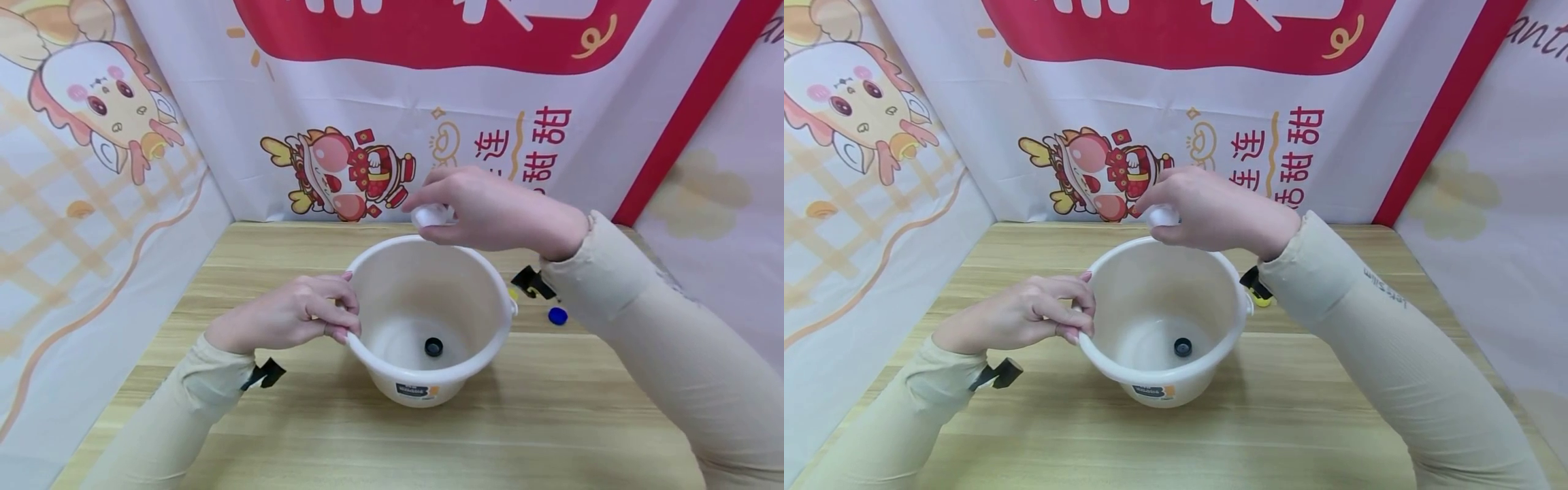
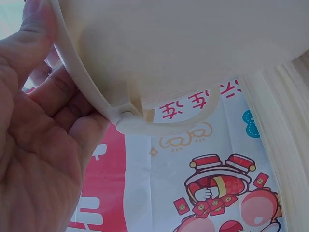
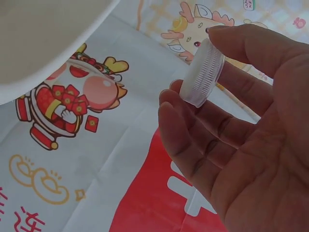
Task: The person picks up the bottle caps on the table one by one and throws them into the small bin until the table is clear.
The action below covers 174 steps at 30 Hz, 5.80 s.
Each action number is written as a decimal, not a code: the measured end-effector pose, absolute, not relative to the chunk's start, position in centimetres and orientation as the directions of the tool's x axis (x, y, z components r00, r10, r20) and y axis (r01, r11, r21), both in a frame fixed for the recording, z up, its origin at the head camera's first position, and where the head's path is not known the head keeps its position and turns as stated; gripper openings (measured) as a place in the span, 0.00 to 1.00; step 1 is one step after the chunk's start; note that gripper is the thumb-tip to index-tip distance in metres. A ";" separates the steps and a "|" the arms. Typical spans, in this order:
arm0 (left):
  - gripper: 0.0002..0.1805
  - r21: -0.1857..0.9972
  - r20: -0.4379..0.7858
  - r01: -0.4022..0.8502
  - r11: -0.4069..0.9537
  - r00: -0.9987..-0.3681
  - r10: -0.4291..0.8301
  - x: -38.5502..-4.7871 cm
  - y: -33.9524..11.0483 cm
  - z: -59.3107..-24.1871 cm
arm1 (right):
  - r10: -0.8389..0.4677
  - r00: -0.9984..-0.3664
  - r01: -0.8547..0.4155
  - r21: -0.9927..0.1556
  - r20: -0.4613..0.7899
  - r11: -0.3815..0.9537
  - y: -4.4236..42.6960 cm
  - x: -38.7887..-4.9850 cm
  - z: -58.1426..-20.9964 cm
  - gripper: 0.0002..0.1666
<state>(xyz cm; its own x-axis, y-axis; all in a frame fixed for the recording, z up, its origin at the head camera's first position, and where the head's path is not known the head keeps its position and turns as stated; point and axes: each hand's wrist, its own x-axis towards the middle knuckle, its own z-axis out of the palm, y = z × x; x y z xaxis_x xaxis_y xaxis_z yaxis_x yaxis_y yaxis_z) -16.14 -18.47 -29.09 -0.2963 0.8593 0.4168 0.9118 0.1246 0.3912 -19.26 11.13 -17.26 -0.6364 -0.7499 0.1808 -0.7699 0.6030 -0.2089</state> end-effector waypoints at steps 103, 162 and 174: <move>0.10 0.415 0.477 0.907 0.069 -0.282 0.832 -16.1 -18.6 -29.7 | -0.199 -0.976 -0.170 -0.260 -0.089 0.951 43.5 -14.9 -41.7 0.17; 0.11 0.426 0.491 0.902 0.071 -0.296 0.819 -16.2 -18.7 -30.4 | -0.200 -0.975 -0.171 -0.251 -0.094 0.953 41.0 -14.6 -40.6 0.24; 0.10 0.421 0.494 0.905 0.065 -0.289 0.820 -16.2 -18.7 -30.3 | -0.337 -0.885 -0.414 -0.209 0.322 0.886 34.8 -14.5 -33.7 0.22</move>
<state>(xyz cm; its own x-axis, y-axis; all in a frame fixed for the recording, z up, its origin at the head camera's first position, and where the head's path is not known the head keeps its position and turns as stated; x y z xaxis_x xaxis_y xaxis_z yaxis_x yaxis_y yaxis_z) -16.24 -18.71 -30.29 -0.2892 0.8198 0.4942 0.9048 0.0655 0.4208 -14.50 34.76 -33.65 -0.8846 -0.3369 0.3224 -0.4137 0.8860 -0.2094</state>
